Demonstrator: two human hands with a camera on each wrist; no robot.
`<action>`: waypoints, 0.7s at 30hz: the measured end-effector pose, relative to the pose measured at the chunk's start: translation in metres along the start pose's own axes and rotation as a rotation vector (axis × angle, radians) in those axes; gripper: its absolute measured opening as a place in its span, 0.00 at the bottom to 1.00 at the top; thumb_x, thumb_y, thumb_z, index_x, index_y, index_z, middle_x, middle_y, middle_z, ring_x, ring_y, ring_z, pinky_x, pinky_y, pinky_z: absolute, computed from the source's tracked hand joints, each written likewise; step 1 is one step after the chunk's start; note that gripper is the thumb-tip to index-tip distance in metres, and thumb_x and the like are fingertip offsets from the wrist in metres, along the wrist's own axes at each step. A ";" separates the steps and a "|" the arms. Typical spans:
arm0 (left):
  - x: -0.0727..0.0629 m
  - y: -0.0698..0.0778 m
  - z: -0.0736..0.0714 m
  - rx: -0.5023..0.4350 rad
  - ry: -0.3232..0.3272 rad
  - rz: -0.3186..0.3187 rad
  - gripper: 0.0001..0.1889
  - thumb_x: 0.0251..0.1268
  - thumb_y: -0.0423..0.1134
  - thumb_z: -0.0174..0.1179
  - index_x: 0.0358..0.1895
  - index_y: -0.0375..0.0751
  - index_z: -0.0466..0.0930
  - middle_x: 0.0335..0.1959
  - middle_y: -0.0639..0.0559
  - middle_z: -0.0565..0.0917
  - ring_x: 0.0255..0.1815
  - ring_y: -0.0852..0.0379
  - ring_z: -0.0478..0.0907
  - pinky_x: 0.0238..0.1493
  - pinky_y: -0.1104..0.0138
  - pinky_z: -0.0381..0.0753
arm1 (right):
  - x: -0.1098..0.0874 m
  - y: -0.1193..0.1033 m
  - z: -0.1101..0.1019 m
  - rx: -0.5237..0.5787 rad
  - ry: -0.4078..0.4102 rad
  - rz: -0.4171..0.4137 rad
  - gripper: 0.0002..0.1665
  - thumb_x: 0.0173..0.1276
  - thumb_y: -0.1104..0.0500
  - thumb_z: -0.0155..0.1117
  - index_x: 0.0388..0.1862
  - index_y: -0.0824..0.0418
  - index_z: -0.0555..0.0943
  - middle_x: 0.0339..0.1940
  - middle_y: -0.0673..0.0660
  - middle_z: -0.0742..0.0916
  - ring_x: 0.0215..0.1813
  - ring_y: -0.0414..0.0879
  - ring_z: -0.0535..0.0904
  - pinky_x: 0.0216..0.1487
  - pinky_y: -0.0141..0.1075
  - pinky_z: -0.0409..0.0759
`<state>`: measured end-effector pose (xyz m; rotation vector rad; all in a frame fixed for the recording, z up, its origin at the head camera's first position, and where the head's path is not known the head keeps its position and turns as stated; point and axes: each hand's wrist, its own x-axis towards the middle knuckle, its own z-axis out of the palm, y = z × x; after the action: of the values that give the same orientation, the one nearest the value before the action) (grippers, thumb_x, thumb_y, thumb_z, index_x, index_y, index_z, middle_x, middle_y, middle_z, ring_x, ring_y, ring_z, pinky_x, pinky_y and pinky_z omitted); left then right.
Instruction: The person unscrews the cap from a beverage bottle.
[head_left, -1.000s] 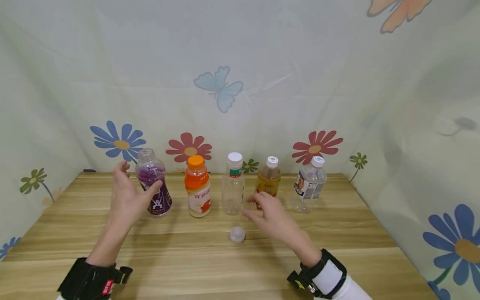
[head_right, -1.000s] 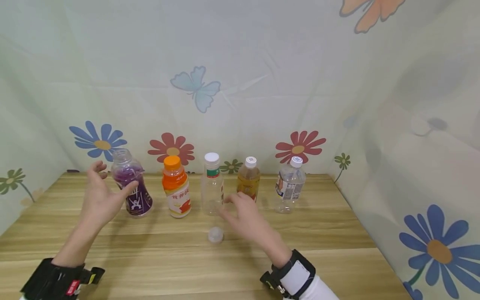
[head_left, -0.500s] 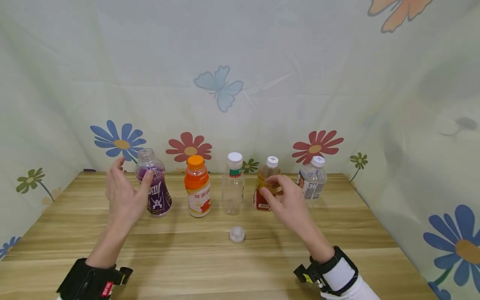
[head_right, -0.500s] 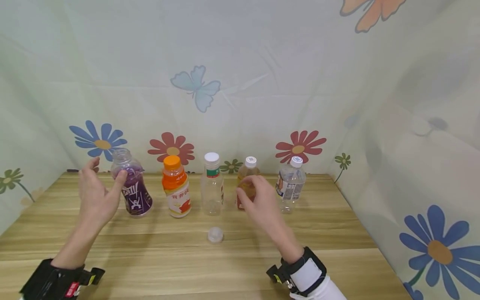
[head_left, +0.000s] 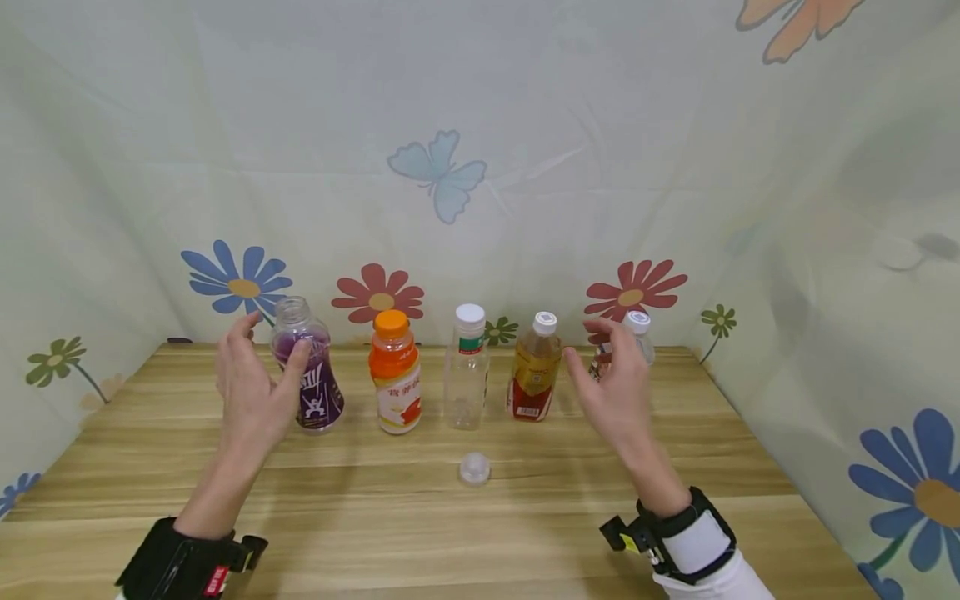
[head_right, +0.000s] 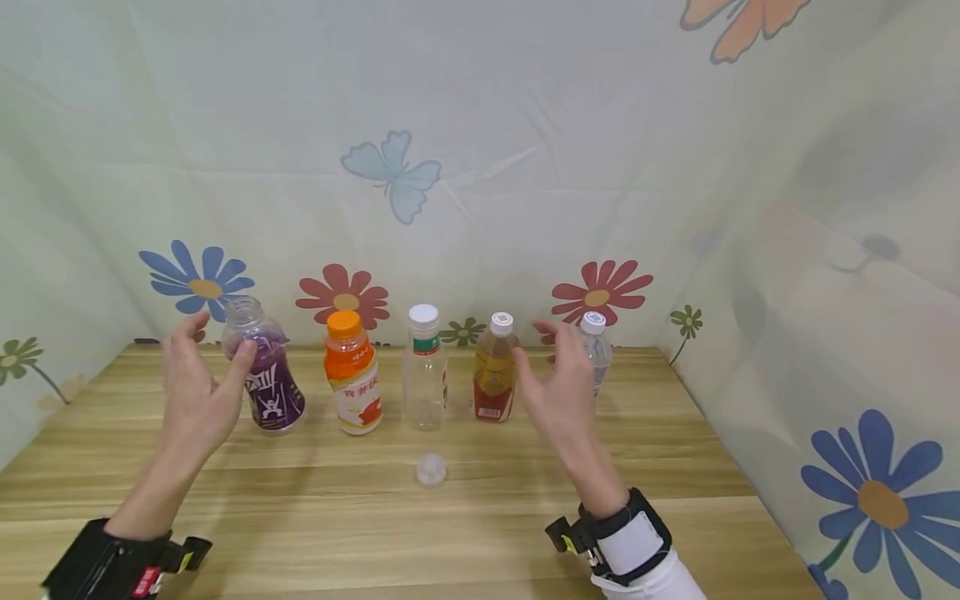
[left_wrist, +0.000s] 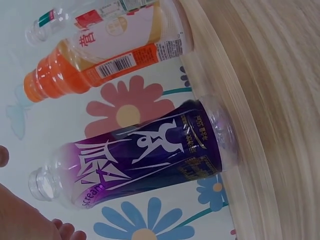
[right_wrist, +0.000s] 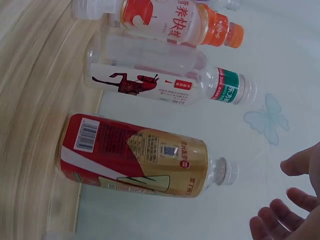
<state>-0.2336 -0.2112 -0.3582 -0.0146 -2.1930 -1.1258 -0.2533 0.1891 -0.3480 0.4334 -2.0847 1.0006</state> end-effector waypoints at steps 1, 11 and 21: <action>0.000 0.001 0.000 -0.005 0.003 0.008 0.38 0.76 0.49 0.58 0.78 0.33 0.52 0.71 0.29 0.59 0.71 0.34 0.55 0.69 0.35 0.54 | 0.001 0.001 -0.001 -0.003 0.020 -0.012 0.26 0.64 0.70 0.74 0.59 0.72 0.76 0.50 0.65 0.82 0.47 0.53 0.76 0.39 0.34 0.73; -0.003 0.006 0.001 -0.050 0.029 0.085 0.35 0.78 0.50 0.54 0.76 0.32 0.55 0.71 0.30 0.58 0.72 0.36 0.54 0.71 0.36 0.53 | 0.007 0.011 -0.007 0.036 0.186 -0.115 0.21 0.63 0.73 0.71 0.55 0.71 0.79 0.47 0.65 0.82 0.49 0.57 0.77 0.42 0.41 0.75; -0.005 0.007 0.002 -0.086 0.041 0.133 0.32 0.79 0.49 0.53 0.75 0.32 0.57 0.70 0.31 0.59 0.71 0.38 0.55 0.69 0.38 0.55 | 0.010 0.024 -0.011 -0.032 0.255 -0.073 0.28 0.60 0.72 0.72 0.60 0.71 0.76 0.55 0.69 0.78 0.56 0.59 0.72 0.48 0.40 0.69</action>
<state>-0.2288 -0.2040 -0.3561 -0.1707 -2.0734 -1.1348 -0.2685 0.2131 -0.3480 0.3441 -1.8407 0.9274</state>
